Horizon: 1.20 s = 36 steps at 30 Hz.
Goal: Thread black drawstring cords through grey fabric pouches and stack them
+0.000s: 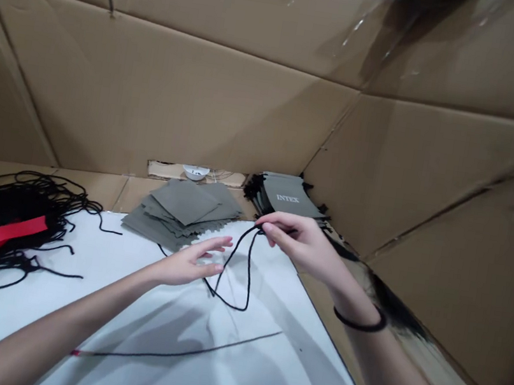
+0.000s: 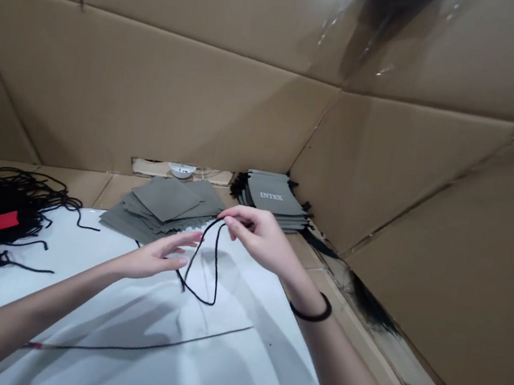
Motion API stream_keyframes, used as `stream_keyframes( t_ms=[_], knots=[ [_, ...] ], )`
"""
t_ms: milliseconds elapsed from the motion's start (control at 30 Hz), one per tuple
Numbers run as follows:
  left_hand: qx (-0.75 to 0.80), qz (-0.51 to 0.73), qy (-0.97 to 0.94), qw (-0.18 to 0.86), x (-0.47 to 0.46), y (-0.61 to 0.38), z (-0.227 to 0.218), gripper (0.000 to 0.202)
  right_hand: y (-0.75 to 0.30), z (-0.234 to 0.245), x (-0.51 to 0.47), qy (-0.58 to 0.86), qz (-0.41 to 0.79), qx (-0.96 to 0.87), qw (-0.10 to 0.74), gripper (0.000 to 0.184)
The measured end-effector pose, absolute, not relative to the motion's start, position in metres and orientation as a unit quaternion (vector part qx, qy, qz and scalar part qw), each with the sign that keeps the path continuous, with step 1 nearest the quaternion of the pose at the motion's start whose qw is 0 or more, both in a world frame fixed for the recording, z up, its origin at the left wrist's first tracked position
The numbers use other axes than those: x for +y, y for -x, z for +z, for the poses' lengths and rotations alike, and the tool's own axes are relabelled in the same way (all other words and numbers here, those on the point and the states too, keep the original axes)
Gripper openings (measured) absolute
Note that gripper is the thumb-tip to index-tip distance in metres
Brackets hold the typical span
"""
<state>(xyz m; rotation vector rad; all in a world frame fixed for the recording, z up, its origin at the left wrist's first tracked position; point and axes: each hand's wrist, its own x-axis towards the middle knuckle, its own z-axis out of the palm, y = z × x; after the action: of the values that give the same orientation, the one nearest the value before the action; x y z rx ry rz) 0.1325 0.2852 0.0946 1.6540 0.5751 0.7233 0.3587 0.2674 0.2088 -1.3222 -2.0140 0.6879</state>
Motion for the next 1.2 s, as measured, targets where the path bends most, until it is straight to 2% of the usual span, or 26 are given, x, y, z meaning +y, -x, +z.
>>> stream_keyframes(
  t_ms=[100,233,300,400,700,967,1200],
  knots=[
    [0.179,0.314,-0.679,0.640,0.283,-0.161,0.103,0.068,-0.351,0.208,0.265,0.479,0.294,-0.765,0.314,0.033],
    [0.199,0.332,-0.607,0.694,0.274,-0.173,0.117,0.044,-0.356,0.205,0.261,0.483,0.286,-0.766,0.314,0.026],
    [0.224,0.340,-0.584,0.702,0.271,-0.166,0.119,0.040,-0.360,0.200,0.257,0.485,0.289,-0.764,0.312,0.022],
    [0.281,0.334,-0.598,0.672,0.269,-0.152,0.120,0.041,-0.360,0.185,0.250,0.472,0.333,-0.747,0.330,0.019],
    [0.434,0.223,-0.663,0.567,0.254,-0.103,0.102,0.039,-0.333,0.100,0.241,0.460,0.552,-0.584,0.377,0.031],
    [0.479,0.210,-0.646,0.556,0.253,-0.074,0.051,0.040,-0.317,0.041,0.241,0.505,0.579,-0.526,0.365,0.029],
    [0.493,0.206,-0.616,0.579,0.255,-0.072,0.046,0.035,-0.320,0.026,0.243,0.516,0.590,-0.513,0.350,0.037]
  ],
)
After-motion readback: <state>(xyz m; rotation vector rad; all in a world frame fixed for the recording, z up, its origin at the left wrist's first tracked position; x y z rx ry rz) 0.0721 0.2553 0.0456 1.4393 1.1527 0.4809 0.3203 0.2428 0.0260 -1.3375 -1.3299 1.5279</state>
